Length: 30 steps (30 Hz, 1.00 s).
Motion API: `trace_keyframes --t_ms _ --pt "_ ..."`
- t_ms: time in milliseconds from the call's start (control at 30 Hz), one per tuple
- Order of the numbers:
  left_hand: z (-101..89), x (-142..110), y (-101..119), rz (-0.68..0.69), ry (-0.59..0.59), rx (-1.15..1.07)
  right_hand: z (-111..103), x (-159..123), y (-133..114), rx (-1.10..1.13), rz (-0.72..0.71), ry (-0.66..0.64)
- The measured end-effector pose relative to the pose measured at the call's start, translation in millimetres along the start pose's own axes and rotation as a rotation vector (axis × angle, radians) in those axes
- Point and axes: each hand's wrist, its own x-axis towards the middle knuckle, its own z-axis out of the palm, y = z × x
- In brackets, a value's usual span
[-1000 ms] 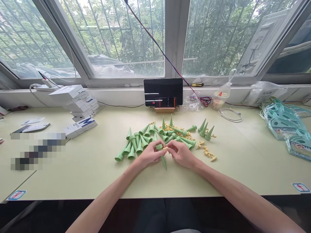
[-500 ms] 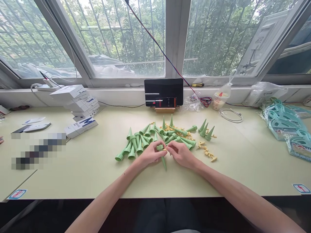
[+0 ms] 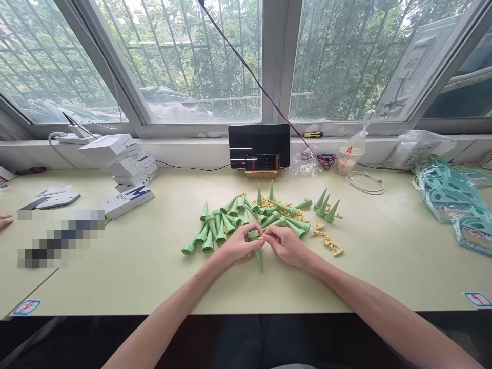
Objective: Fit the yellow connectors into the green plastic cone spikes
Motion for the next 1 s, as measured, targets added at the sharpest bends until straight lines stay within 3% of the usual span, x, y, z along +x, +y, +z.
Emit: trace_keyframes --t_ms 433,700,1000 --pt "0.6 -1.9 5.5 -0.02 0.005 0.037 3.4 0.1 0.4 -0.026 0.013 0.042" --pt "-0.5 -0.9 2.7 -0.003 0.003 0.016 -1.4 0.4 -4.2 0.038 0.018 -0.015" --pt "2.0 -2.5 6.9 0.006 0.004 0.071 0.7 0.4 2.5 -0.044 -0.016 -0.012"
